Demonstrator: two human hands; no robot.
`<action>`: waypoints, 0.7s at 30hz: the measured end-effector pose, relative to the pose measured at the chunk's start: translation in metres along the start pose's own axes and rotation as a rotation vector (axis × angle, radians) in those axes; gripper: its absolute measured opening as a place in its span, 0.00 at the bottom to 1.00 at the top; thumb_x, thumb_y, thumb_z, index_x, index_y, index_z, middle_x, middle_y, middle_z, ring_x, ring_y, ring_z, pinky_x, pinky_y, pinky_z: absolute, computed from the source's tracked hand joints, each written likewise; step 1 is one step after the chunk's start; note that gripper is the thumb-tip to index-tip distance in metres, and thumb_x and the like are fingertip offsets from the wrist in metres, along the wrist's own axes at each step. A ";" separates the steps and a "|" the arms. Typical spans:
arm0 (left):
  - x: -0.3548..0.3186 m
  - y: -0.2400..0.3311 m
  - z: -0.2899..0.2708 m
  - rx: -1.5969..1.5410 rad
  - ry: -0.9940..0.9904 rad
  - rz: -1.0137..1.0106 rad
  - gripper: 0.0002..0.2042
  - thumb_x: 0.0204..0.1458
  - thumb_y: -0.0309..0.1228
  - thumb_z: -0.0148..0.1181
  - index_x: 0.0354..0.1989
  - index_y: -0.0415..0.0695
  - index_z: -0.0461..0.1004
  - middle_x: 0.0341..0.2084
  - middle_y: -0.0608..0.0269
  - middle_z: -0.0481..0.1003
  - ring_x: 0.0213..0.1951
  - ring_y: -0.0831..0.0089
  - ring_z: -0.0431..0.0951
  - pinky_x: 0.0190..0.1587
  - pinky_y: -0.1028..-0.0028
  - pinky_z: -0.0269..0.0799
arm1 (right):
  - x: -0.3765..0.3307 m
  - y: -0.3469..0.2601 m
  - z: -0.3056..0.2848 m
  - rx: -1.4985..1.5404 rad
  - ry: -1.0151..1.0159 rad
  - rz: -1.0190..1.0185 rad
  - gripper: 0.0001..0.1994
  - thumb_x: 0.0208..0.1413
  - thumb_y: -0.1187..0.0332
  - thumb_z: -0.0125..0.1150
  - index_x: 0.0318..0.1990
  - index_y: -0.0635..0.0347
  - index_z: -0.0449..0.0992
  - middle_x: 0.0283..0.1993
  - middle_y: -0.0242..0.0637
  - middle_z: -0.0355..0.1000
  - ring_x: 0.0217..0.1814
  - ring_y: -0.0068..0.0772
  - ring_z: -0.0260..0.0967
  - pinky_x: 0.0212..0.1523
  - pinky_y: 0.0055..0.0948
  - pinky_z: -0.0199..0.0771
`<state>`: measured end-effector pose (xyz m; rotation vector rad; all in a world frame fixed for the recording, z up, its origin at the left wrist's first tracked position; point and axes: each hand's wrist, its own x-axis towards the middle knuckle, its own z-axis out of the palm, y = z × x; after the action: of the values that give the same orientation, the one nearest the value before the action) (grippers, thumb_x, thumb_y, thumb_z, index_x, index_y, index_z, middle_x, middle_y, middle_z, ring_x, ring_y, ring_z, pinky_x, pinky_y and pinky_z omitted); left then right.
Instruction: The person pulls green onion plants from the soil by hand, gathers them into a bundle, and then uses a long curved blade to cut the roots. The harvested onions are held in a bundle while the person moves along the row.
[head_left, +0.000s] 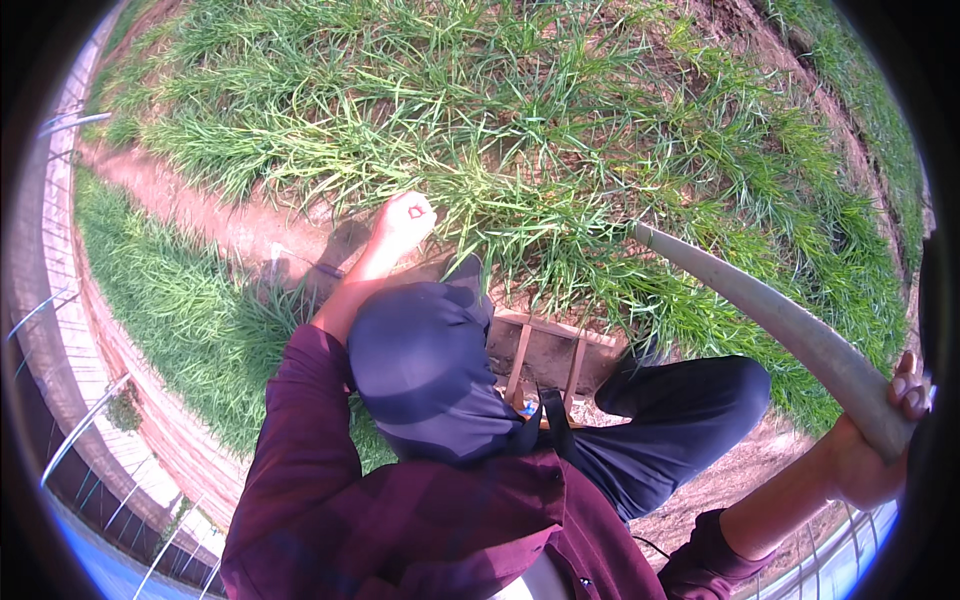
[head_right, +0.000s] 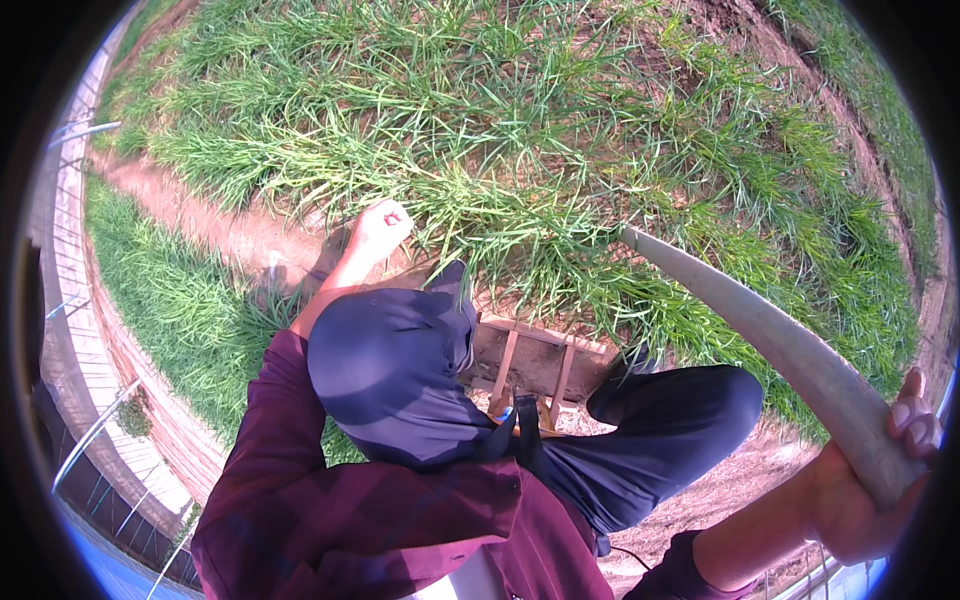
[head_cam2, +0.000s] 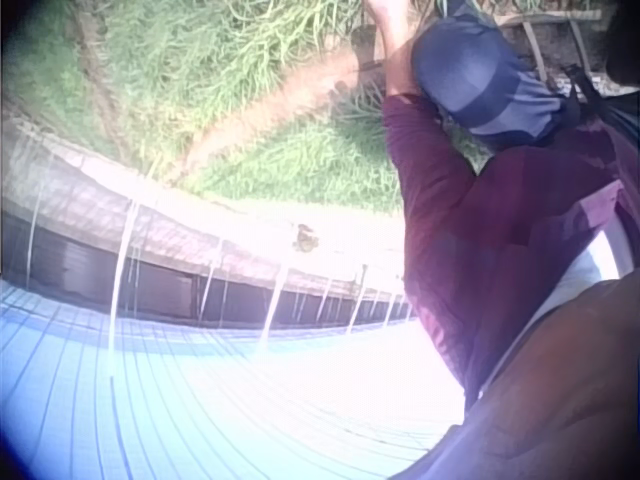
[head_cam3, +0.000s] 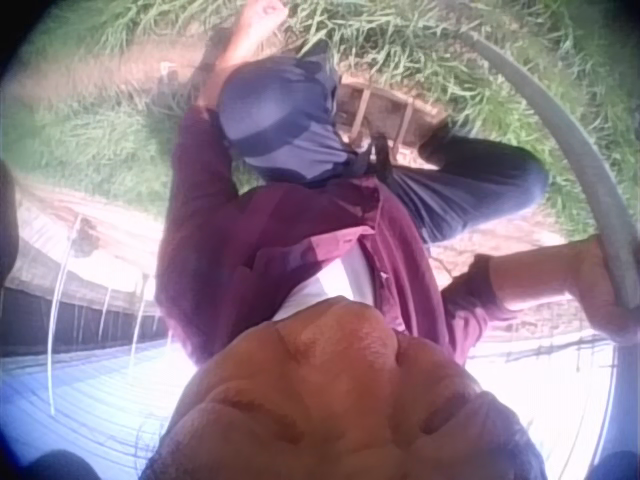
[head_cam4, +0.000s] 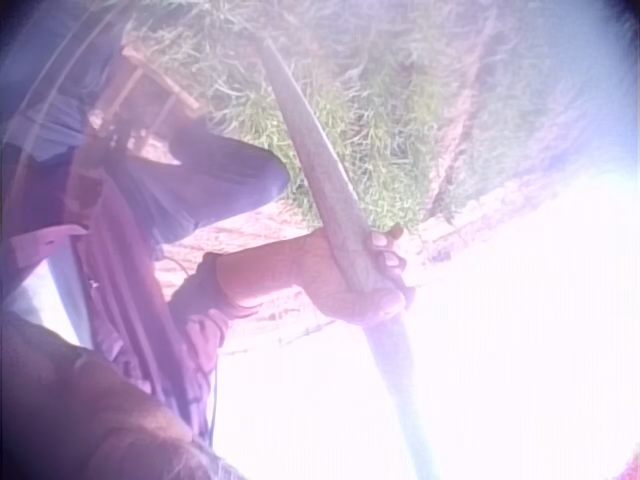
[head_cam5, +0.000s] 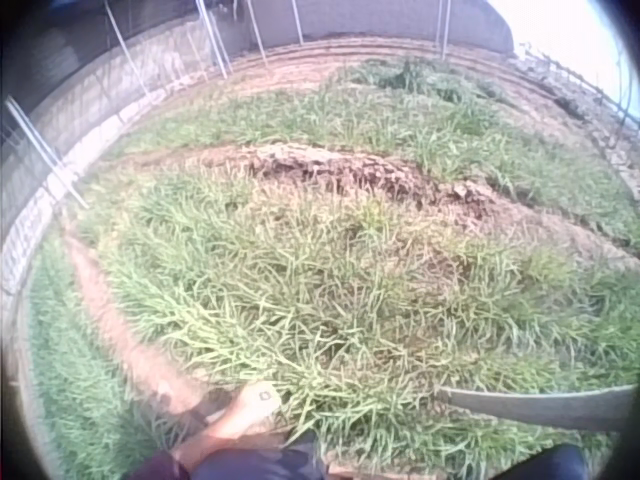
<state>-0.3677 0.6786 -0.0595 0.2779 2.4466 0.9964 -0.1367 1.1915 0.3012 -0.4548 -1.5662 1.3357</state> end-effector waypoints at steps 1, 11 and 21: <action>-0.014 -0.003 -0.004 -0.072 -0.090 -0.110 0.05 0.48 0.26 0.68 0.28 0.43 0.76 0.24 0.71 0.72 0.28 0.84 0.69 0.33 0.78 0.68 | 0.000 -0.001 0.001 0.003 0.010 -0.002 0.16 0.57 0.56 0.54 0.39 0.62 0.74 0.35 0.40 0.66 0.40 0.39 0.67 0.72 0.62 0.57; -0.050 0.006 -0.008 0.124 -0.215 -0.248 0.16 0.52 0.43 0.69 0.38 0.43 0.77 0.33 0.55 0.79 0.40 0.60 0.81 0.43 0.64 0.75 | 0.001 0.002 -0.001 0.007 -0.030 -0.010 0.17 0.59 0.54 0.52 0.38 0.62 0.75 0.35 0.40 0.66 0.41 0.39 0.67 0.73 0.61 0.57; -0.003 0.016 0.034 0.430 -0.016 -0.103 0.18 0.53 0.44 0.68 0.43 0.45 0.74 0.45 0.53 0.76 0.45 0.50 0.79 0.46 0.52 0.74 | -0.004 -0.008 0.015 -0.046 -0.003 0.033 0.15 0.58 0.59 0.50 0.35 0.63 0.75 0.33 0.42 0.65 0.41 0.41 0.67 0.73 0.63 0.56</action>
<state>-0.3477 0.7097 -0.0679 0.2953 2.6108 0.4144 -0.1447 1.1777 0.3079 -0.5088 -1.6010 1.3283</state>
